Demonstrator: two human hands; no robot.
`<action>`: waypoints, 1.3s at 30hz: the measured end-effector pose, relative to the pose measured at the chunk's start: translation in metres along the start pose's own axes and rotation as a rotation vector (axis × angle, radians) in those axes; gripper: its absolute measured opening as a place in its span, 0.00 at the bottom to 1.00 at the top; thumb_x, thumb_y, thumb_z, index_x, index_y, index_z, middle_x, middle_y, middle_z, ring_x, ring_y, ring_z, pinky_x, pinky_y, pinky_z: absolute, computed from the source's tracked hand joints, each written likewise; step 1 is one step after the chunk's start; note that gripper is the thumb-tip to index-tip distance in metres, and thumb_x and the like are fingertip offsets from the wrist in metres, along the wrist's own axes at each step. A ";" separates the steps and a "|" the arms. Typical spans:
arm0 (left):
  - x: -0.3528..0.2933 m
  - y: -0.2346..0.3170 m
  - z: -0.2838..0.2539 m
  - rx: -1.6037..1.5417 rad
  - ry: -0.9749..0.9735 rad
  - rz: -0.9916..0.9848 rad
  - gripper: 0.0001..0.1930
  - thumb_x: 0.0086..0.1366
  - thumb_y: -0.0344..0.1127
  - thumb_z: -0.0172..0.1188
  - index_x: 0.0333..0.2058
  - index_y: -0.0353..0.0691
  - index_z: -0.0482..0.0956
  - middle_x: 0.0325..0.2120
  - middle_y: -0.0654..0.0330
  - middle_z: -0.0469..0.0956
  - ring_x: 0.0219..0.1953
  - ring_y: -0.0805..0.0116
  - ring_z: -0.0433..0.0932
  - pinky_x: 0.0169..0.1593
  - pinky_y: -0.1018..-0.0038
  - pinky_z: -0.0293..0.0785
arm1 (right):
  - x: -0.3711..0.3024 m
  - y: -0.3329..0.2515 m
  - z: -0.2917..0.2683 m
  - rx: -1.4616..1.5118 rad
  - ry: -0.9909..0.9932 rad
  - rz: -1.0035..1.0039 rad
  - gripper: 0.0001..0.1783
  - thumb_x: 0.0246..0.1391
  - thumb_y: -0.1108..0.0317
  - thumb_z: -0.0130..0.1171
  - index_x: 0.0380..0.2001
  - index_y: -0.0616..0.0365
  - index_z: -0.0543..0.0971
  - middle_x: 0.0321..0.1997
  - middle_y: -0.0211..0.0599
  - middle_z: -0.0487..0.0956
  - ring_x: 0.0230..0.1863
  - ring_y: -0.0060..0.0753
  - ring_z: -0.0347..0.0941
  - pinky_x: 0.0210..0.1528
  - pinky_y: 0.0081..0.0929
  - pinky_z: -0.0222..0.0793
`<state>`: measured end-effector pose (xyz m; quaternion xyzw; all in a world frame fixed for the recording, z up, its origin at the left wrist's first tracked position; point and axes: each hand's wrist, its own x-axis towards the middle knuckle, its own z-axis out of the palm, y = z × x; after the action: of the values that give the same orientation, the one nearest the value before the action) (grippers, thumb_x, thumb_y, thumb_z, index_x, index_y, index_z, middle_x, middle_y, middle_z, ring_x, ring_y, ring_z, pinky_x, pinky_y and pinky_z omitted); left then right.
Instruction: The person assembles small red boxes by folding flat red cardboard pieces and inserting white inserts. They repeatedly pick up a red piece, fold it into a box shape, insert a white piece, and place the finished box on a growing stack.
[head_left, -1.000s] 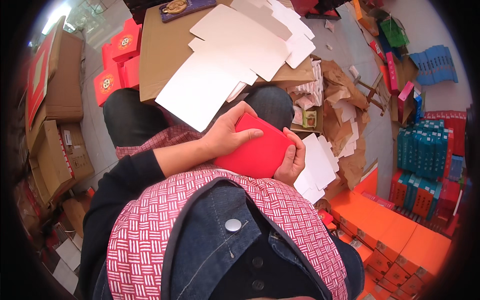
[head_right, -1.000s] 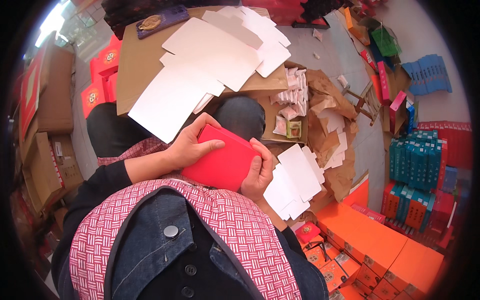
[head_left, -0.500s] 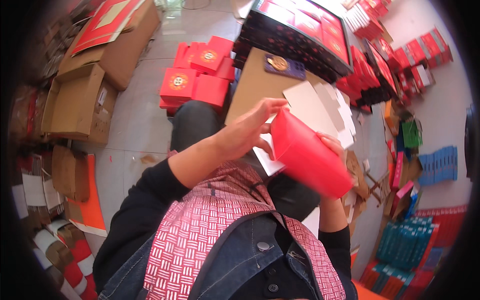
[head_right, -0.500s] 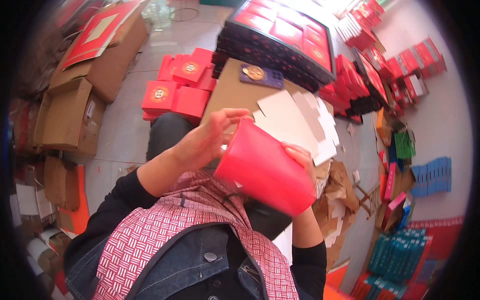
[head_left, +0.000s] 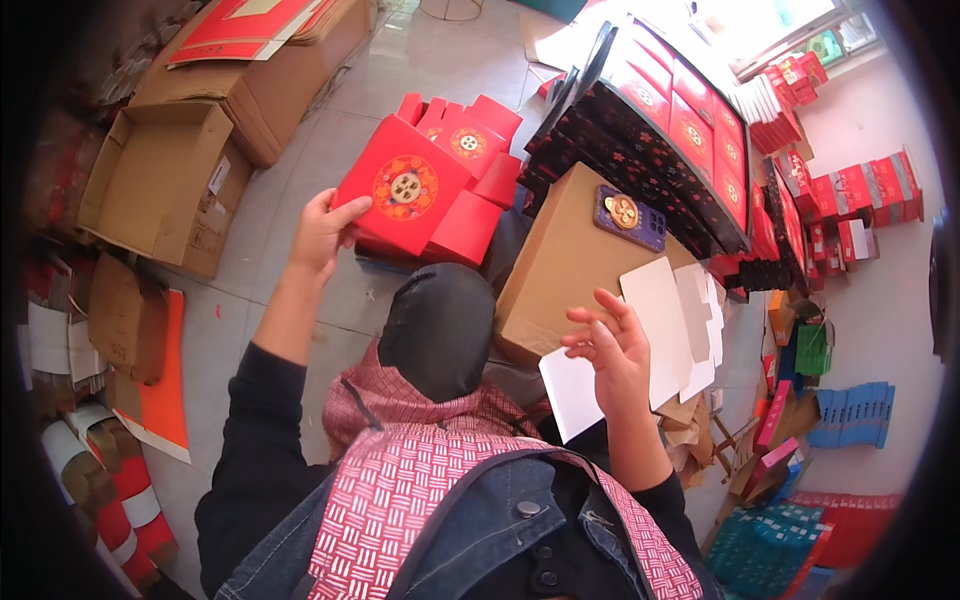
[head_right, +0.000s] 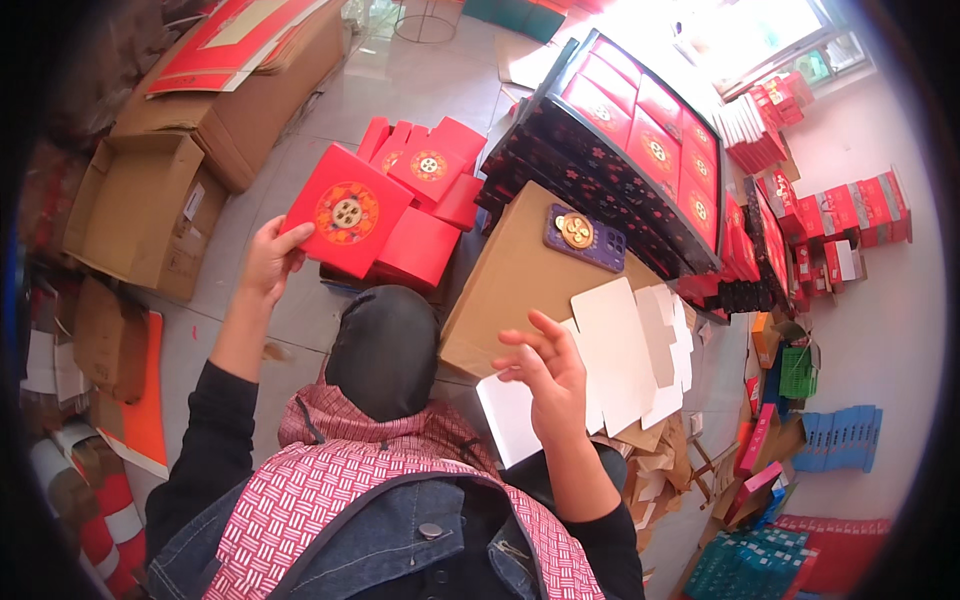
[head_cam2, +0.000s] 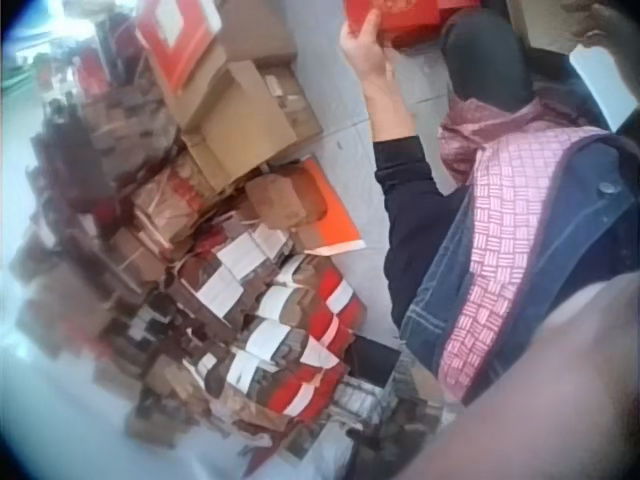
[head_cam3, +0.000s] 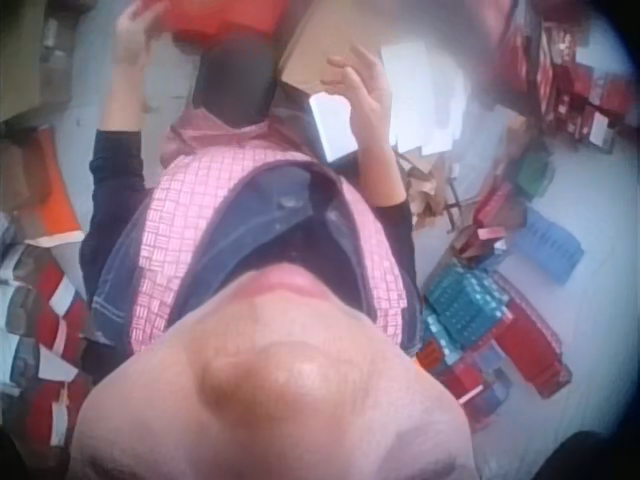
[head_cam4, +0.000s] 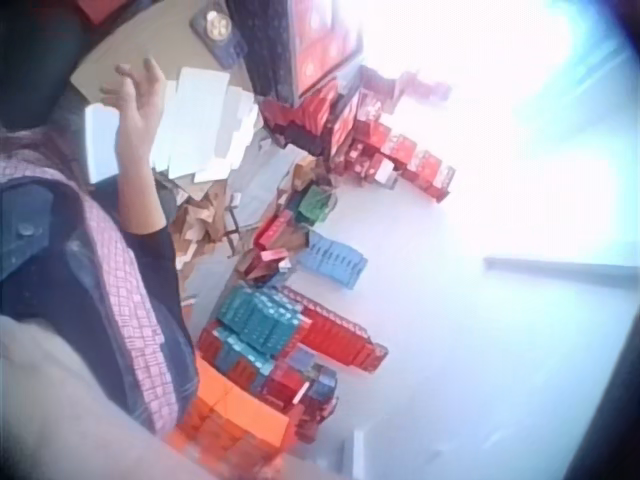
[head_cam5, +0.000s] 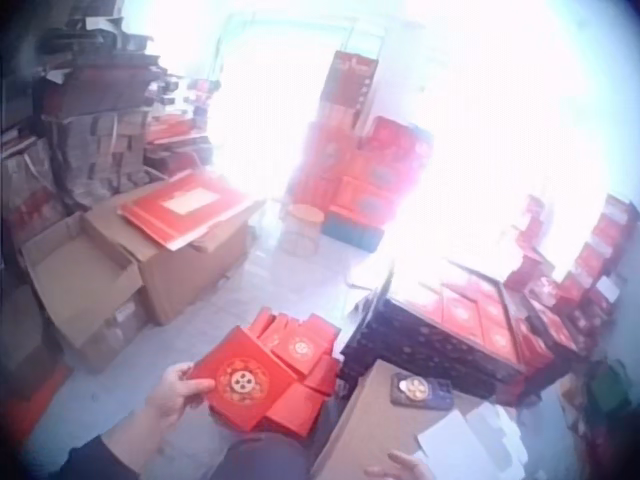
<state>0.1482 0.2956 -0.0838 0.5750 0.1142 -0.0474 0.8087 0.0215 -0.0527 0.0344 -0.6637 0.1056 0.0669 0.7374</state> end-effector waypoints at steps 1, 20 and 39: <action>0.008 -0.006 0.010 0.004 0.052 -0.034 0.14 0.56 0.36 0.67 0.39 0.39 0.75 0.26 0.65 0.78 0.18 0.81 0.70 0.18 0.85 0.61 | 0.001 0.005 -0.005 0.036 0.029 0.014 0.24 0.60 0.74 0.50 0.59 0.65 0.61 0.47 0.46 0.77 0.37 0.33 0.78 0.39 0.25 0.75; 0.054 -0.182 0.070 -0.487 0.273 -0.478 0.11 0.57 0.31 0.68 0.37 0.37 0.76 0.30 0.61 0.77 0.29 0.69 0.75 0.35 0.74 0.75 | 0.002 0.017 -0.010 0.032 0.072 -0.105 0.18 0.57 0.77 0.54 0.52 0.68 0.69 0.43 0.48 0.78 0.36 0.33 0.78 0.42 0.28 0.75; -0.109 -0.019 0.120 0.656 -0.341 0.704 0.14 0.57 0.21 0.60 0.43 0.35 0.77 0.46 0.55 0.76 0.51 0.64 0.74 0.55 0.71 0.68 | -0.112 0.067 -0.106 -1.271 0.113 -0.611 0.19 0.45 0.74 0.59 0.45 0.59 0.78 0.53 0.43 0.76 0.60 0.51 0.68 0.61 0.49 0.62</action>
<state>0.0538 0.1701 -0.0379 0.7863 -0.2412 0.1014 0.5598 -0.1101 -0.1458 -0.0127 -0.9681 -0.1068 -0.1289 0.1865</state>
